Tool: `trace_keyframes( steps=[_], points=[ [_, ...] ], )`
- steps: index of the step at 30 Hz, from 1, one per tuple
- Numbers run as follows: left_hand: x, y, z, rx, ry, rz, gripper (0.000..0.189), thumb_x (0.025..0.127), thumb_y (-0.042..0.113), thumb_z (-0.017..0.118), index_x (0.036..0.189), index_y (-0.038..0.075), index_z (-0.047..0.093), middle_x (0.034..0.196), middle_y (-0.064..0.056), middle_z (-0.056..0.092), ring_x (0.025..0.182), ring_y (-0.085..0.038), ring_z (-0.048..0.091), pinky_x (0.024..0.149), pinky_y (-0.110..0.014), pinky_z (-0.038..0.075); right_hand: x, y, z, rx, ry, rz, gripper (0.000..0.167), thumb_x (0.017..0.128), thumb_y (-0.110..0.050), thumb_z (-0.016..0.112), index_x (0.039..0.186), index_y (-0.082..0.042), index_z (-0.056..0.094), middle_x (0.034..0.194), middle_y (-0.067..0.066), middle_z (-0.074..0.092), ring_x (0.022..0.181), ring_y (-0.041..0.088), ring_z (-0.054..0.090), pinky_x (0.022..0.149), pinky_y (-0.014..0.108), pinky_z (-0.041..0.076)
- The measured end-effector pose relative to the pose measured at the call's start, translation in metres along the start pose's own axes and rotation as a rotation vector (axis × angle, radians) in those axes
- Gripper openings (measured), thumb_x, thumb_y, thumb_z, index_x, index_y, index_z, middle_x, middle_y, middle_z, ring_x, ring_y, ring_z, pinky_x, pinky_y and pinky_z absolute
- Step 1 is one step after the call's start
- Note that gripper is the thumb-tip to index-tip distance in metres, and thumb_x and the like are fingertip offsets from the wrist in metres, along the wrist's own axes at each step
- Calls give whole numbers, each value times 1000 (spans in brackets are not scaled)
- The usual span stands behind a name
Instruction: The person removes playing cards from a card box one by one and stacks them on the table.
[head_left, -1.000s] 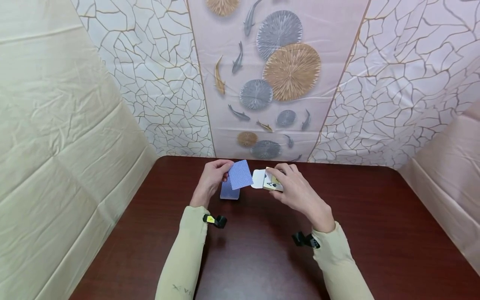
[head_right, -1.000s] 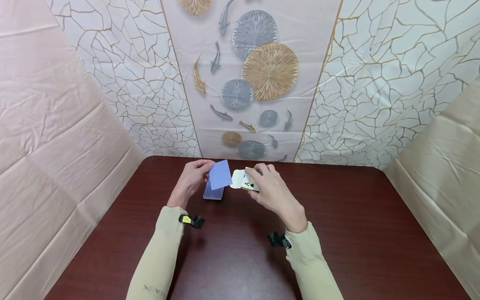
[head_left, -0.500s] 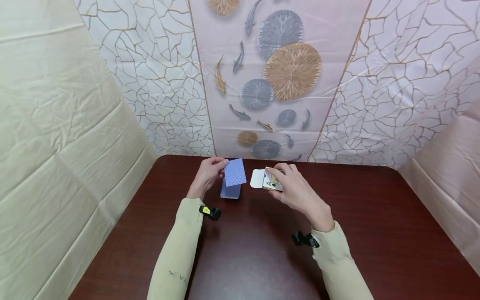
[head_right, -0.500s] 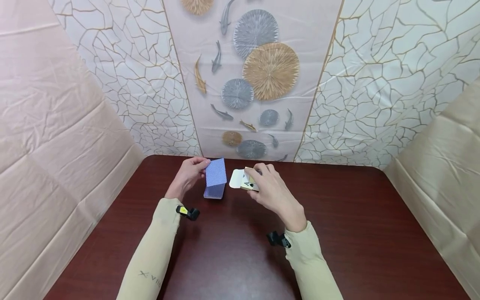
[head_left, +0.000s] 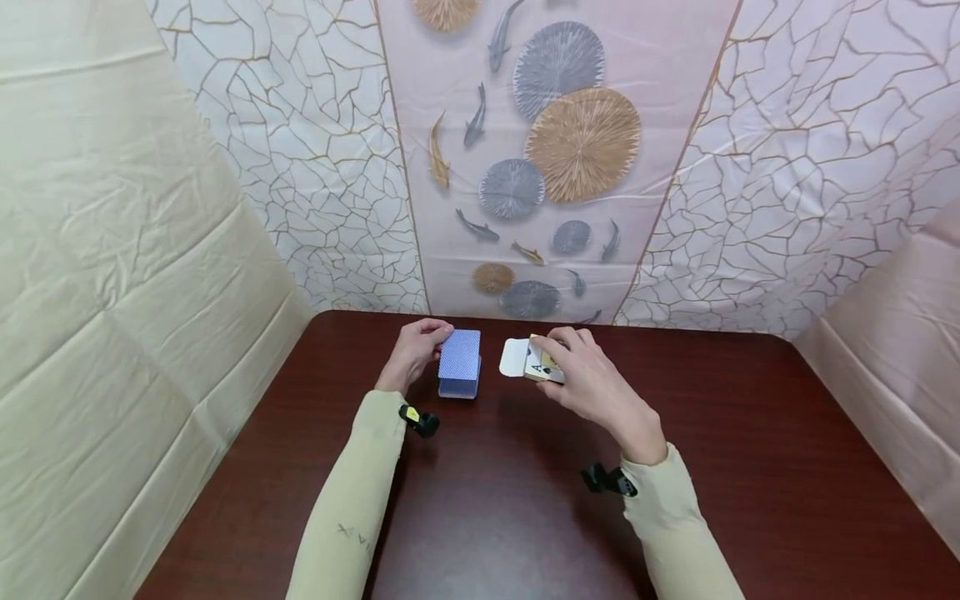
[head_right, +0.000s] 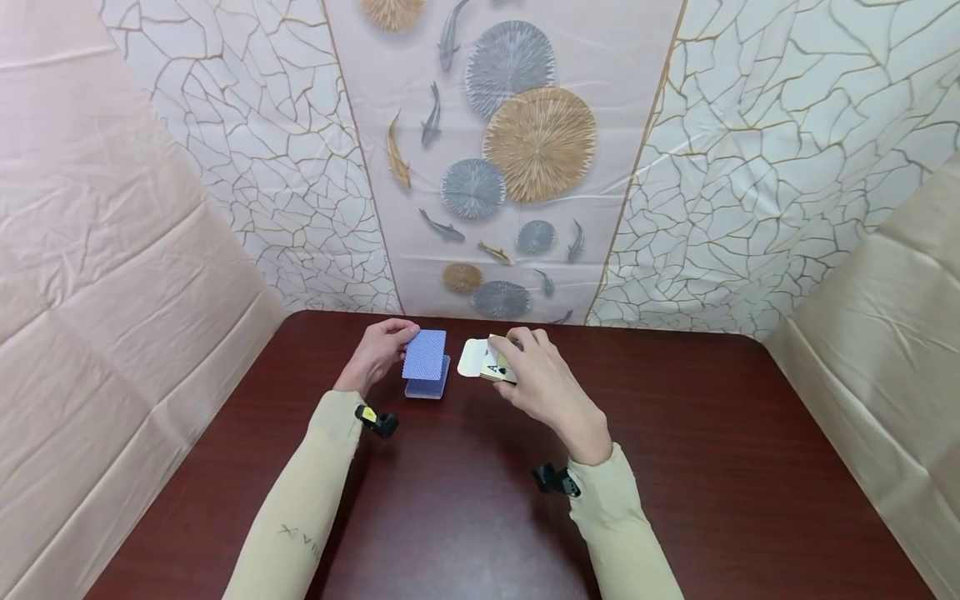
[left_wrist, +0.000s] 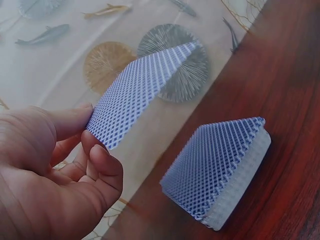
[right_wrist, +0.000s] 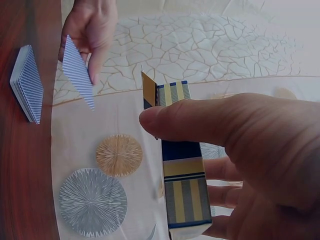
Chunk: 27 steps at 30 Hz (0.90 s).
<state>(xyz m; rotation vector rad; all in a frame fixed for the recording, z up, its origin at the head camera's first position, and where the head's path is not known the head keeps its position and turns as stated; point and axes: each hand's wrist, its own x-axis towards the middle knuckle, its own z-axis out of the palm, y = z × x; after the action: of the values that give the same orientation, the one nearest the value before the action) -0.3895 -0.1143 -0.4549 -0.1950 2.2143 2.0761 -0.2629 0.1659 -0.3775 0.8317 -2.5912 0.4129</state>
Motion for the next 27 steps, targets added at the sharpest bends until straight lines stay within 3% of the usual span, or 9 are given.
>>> trace_keyframes(
  steps=[11, 21, 27],
  points=[
    [10, -16, 5, 22, 53, -62, 19, 92, 22, 69, 107, 10, 72, 80, 1, 57, 69, -10, 51, 63, -24, 46, 1, -1, 0, 3, -5, 1, 58, 77, -16, 83, 130, -8, 60, 122, 16, 57, 107, 33, 49, 86, 44, 45],
    [15, -28, 5, 90, 74, -73, 24, 93, 25, 69, 110, 9, 73, 85, 1, 62, 74, -11, 54, 69, -28, 49, 0, -3, 0, 10, -12, 8, 58, 78, -17, 83, 130, -9, 60, 122, 15, 57, 107, 33, 49, 86, 44, 45],
    [14, -33, 6, 112, 79, -64, 25, 91, 24, 70, 109, 6, 72, 84, 0, 61, 75, -12, 54, 65, -25, 49, 1, -2, -1, 12, -19, 16, 58, 78, -18, 82, 131, -9, 60, 122, 15, 57, 108, 33, 49, 87, 44, 46]
  ],
)
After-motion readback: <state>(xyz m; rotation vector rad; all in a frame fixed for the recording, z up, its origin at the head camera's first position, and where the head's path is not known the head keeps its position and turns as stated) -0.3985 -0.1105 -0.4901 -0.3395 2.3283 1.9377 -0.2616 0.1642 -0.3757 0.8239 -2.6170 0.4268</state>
